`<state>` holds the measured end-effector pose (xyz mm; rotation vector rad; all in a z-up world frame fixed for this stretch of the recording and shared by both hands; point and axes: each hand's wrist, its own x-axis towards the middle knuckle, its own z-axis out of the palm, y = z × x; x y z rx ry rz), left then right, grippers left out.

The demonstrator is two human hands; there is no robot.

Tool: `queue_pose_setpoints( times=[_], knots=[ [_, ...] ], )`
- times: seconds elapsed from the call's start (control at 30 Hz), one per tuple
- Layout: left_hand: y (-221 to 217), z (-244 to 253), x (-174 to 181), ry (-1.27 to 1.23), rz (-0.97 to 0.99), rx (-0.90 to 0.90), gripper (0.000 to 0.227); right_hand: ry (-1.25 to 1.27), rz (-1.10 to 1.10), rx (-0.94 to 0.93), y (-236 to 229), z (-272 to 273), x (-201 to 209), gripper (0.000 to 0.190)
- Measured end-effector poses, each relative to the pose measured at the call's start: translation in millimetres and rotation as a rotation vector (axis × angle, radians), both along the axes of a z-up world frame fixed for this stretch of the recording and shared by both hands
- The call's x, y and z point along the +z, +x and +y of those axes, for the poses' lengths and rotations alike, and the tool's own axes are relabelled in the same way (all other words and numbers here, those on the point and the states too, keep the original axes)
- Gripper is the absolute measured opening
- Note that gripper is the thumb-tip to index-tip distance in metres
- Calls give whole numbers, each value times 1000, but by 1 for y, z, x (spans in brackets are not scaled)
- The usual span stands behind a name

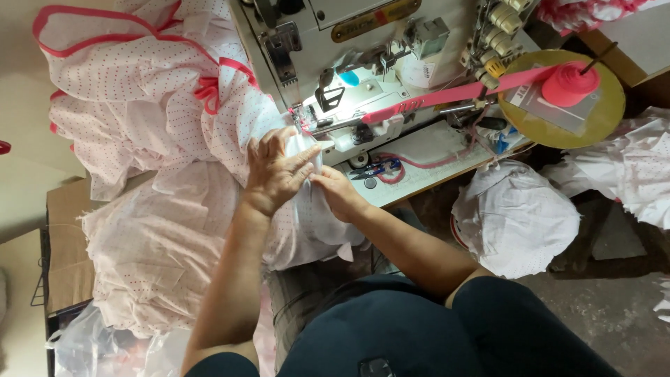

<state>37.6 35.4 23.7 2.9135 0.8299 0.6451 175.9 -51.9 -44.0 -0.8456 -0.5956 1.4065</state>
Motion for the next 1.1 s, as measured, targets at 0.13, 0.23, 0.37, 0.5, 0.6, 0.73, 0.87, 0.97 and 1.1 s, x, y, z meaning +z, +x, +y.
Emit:
queue_pose_setpoints(
  times=[0.13,0.23,0.37,0.5,0.6,0.73,0.87,0.97,1.1],
  knots=[
    [-5,-73,-13,101,-311,223,27,134,-65,-136,5,-1,1,17],
    [-33,-113,-92,-16,-292,430,19,231,-359,-269,13,-11,6,32],
    [-77,-123,-121,-924,-530,289,29,431,-1119,-3,24,-28,34,48],
    [-103,-134,-8,-1269,-819,183,22,391,-817,98,35,-28,24,19],
    [-108,-131,17,-1294,-890,78,20,280,-621,177,42,-27,21,21],
    [-84,-145,39,-1184,-437,62,37,-147,-59,177,34,-5,-5,44],
    [-84,-155,76,-1085,-232,17,34,-122,-111,259,16,-5,17,32],
    [-143,-116,64,-1109,-451,173,32,-58,-195,224,22,-6,1,12],
    [-128,-117,57,-1155,-366,102,34,-94,-192,96,28,5,-37,13]
  ],
)
